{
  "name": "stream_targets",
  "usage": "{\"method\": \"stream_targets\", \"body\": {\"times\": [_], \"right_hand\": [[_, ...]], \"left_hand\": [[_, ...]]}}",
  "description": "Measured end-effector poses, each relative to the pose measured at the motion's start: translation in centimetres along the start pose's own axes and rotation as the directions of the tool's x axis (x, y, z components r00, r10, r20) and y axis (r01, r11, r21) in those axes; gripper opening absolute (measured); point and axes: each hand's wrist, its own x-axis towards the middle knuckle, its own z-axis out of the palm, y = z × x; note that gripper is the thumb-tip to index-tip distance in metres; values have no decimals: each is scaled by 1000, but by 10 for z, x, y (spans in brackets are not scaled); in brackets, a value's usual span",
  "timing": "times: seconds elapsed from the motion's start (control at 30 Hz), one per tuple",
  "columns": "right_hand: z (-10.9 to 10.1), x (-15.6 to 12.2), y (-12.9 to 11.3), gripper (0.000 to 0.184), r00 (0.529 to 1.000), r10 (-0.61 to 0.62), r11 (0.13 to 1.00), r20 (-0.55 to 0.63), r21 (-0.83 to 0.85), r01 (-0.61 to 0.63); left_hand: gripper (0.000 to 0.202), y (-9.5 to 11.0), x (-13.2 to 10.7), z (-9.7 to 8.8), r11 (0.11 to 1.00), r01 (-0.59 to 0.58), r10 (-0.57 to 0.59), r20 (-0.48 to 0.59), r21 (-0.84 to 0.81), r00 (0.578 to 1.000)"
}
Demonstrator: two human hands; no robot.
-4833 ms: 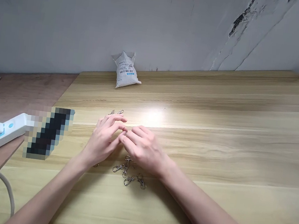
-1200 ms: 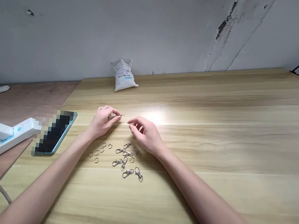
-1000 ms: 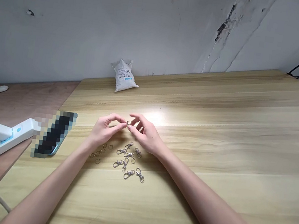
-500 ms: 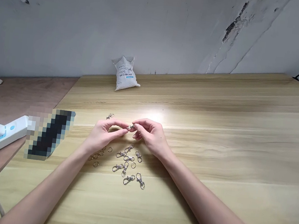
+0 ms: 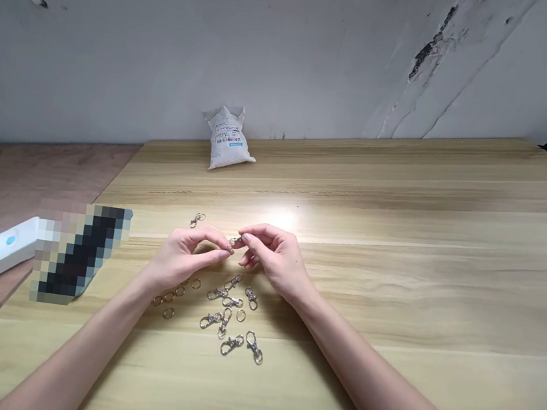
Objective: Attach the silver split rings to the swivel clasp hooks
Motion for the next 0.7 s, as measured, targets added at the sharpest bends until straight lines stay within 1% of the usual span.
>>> {"method": "stream_targets", "body": {"times": [0.07, 0.13, 0.2, 0.23, 0.27, 0.3, 0.37, 0.4, 0.43, 0.47, 0.5, 0.53, 0.6, 0.63, 0.7], "right_hand": [[-1, 0, 0, 25, 1000, 3, 1000, -11, -8, -3], [0, 0, 0, 24, 1000, -23, 999, -19, -46, 22], [1, -3, -1, 20, 995, -94, 986, -33, -144, 88], [2, -5, -1, 18, 988, -154, 965, -29, -221, 144], [4, -7, -2, 17, 975, -224, 927, -9, -309, 210], [6, -10, -2, 17, 954, -298, 871, 38, -398, 288], [9, -15, -3, 18, 897, -396, 727, 197, -528, 438], [10, -17, -3, 19, 869, -412, 661, 273, -567, 491], [11, -18, -3, 18, 855, -407, 617, 323, -593, 518], [12, -18, -2, 18, 856, -390, 601, 339, -611, 516], [12, -18, -2, 17, 874, -365, 615, 320, -622, 484], [12, -18, -1, 16, 902, -335, 655, 272, -621, 430], [11, -15, -1, 16, 953, -252, 763, 165, -572, 301], [11, -13, -1, 19, 968, -208, 806, 137, -538, 249], [10, -10, -1, 23, 980, -149, 847, 135, -495, 197]], "left_hand": [[8, -1, 0, -1, 993, -64, 65, -5, 99, 998], [8, -1, 0, 0, 970, -113, 119, -16, 215, 993], [9, -1, 0, 2, 930, -136, 155, -30, 341, 987], [9, -1, 0, 3, 904, -141, 170, -37, 403, 985], [9, -1, -1, 3, 876, -144, 183, -42, 461, 982], [9, -1, -1, 4, 848, -145, 194, -43, 510, 980], [10, -2, -2, 4, 807, -138, 205, -54, 575, 977], [10, -2, -3, 4, 795, -133, 211, -63, 592, 975], [10, -2, -3, 4, 786, -131, 220, -74, 604, 973], [9, -2, -3, 3, 778, -134, 233, -84, 614, 969], [9, -1, -3, 3, 768, -139, 249, -91, 625, 964], [8, -1, -3, 3, 757, -150, 268, -93, 637, 959], [9, 1, -4, 5, 730, -178, 306, -83, 660, 949], [9, 2, -4, 6, 719, -190, 321, -77, 668, 944], [9, 5, -5, 9, 707, -212, 347, -69, 675, 935]]}}
